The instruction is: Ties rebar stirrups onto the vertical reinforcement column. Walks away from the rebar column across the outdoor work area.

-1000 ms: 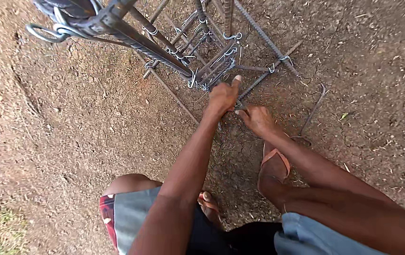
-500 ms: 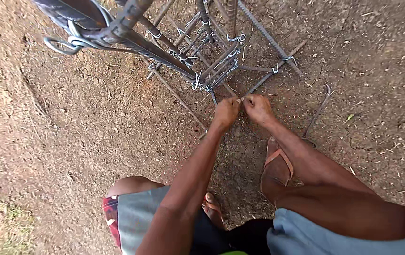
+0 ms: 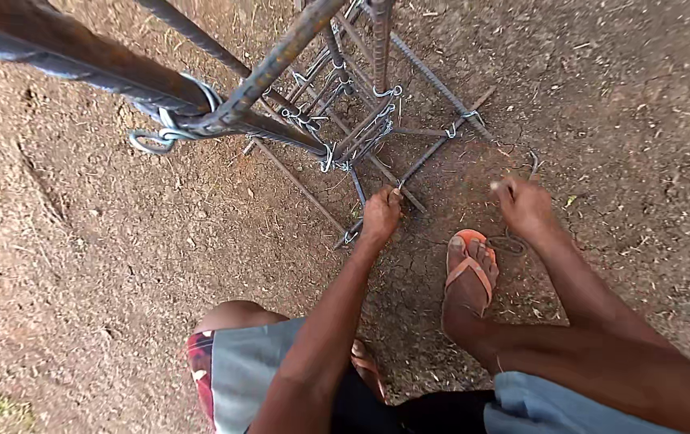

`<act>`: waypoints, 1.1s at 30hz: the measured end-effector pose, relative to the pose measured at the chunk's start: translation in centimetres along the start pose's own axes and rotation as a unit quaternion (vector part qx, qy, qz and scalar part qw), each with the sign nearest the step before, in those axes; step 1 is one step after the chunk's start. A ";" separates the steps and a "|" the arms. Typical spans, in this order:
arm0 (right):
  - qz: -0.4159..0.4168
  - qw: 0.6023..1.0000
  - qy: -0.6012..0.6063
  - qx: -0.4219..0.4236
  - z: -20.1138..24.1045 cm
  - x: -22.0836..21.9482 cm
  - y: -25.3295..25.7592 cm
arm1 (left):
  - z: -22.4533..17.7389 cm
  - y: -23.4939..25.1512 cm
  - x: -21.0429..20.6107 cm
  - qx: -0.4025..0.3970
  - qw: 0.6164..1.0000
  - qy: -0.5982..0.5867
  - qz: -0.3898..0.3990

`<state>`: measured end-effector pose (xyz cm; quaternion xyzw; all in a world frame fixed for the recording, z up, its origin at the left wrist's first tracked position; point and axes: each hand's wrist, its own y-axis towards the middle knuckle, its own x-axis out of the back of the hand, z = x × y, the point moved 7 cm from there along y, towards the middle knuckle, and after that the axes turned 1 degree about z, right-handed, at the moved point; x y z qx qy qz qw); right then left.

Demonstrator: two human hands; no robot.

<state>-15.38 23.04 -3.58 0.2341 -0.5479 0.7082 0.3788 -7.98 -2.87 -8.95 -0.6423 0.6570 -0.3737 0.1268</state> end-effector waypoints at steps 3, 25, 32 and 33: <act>-0.003 0.999 0.022 -0.038 -8.5 -5.4 -1.9 | 0.5 0.8 -0.4 0.006 1.000 -0.013 -0.002; -0.076 0.949 0.302 0.052 -5.7 -4.2 -7.5 | 1.0 -0.1 -4.8 0.123 0.937 -0.257 -0.204; -0.062 0.856 0.512 0.031 -2.9 -4.5 -7.4 | 1.3 -0.2 -4.7 0.130 0.918 -0.320 -0.196; -0.062 0.861 0.504 0.040 -2.5 -4.4 -7.5 | 1.2 -0.5 -4.7 0.121 0.911 -0.349 -0.184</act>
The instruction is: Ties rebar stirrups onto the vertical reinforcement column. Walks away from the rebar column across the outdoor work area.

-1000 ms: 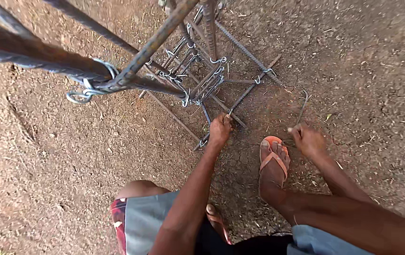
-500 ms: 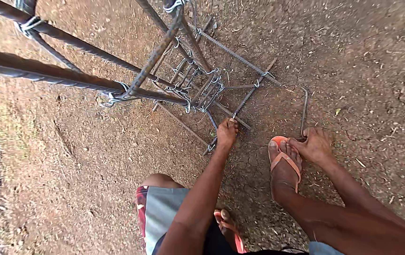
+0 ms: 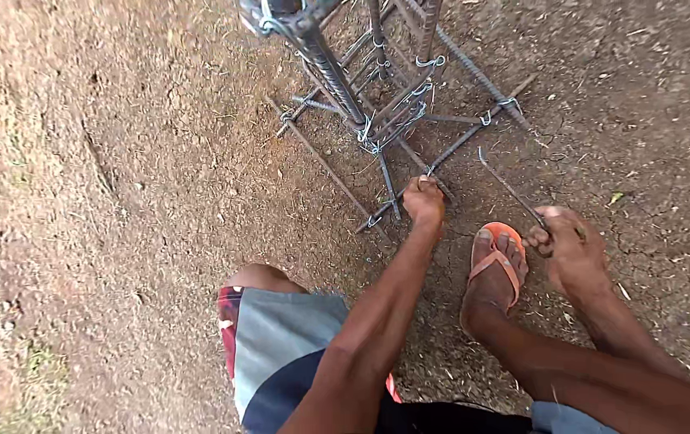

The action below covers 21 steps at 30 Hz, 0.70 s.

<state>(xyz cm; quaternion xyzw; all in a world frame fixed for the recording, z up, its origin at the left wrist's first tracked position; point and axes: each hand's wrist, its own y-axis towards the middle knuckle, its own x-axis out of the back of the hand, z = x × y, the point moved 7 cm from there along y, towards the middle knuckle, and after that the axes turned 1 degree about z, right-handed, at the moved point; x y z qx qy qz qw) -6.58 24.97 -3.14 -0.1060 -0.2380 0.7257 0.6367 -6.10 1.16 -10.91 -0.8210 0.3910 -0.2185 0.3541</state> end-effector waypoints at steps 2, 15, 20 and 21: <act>0.013 0.999 -0.042 0.027 0.4 -0.6 0.3 | -0.1 0.1 0.2 -0.008 0.999 -0.029 0.027; 0.103 0.950 -0.294 0.021 1.8 -2.4 2.4 | -0.3 0.8 0.8 0.004 0.997 -0.036 0.071; 0.116 0.962 -0.241 0.060 1.5 -2.7 3.1 | -0.5 0.4 1.0 -0.011 0.997 -0.019 0.075; 0.118 0.965 -0.223 0.068 1.2 -2.7 3.3 | -0.7 0.0 1.1 -0.015 0.996 -0.009 0.085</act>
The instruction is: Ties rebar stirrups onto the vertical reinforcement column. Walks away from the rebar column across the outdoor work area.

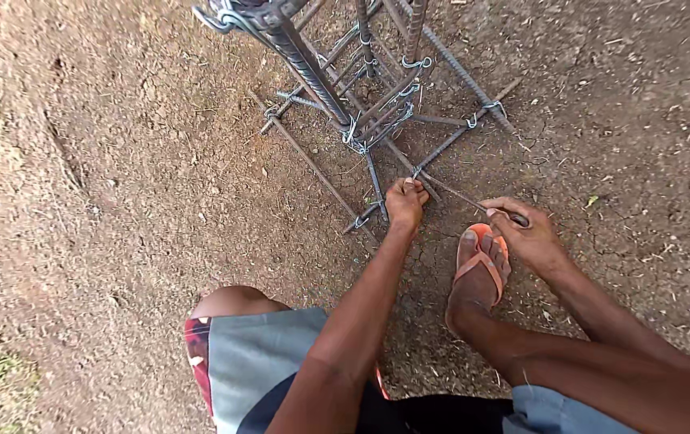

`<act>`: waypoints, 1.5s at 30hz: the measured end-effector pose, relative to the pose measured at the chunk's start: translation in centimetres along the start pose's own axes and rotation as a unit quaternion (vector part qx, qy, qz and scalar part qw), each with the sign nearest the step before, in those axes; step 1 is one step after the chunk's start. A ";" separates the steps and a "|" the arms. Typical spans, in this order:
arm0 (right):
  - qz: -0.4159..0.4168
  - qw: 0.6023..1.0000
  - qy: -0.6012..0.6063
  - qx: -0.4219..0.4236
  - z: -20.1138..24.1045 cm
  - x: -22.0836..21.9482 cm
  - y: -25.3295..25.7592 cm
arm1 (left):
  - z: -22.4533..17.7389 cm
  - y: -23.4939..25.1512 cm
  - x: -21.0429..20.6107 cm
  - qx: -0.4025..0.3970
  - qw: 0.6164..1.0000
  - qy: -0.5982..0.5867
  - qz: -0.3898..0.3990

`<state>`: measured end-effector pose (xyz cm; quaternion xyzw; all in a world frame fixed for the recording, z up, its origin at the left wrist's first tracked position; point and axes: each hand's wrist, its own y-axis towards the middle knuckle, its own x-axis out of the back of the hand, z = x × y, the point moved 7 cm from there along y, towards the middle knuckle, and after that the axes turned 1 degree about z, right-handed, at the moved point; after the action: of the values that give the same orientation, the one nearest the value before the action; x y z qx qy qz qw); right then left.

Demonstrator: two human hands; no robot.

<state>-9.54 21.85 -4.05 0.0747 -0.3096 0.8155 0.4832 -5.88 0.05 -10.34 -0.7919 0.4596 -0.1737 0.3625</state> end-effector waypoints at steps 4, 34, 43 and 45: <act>0.059 0.998 0.009 -0.011 -1.0 0.7 1.5 | 0.2 -0.4 0.0 -0.005 1.000 0.013 -0.005; 0.050 0.987 -0.094 -0.123 11.1 6.9 15.6 | 0.7 -0.6 -1.3 -0.012 0.980 0.169 -0.107; 0.049 0.982 -0.173 0.065 16.8 4.6 15.5 | 0.7 -1.3 -3.5 0.086 0.987 -0.086 -0.102; 0.081 0.953 -0.257 0.139 19.1 3.5 14.4 | 0.4 -1.5 -4.4 0.110 0.974 -0.167 -0.110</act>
<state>-26.82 8.51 6.46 0.3225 -0.3119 0.8403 0.3045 -7.03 4.38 -9.26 -0.8108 0.2806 -0.1272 0.4977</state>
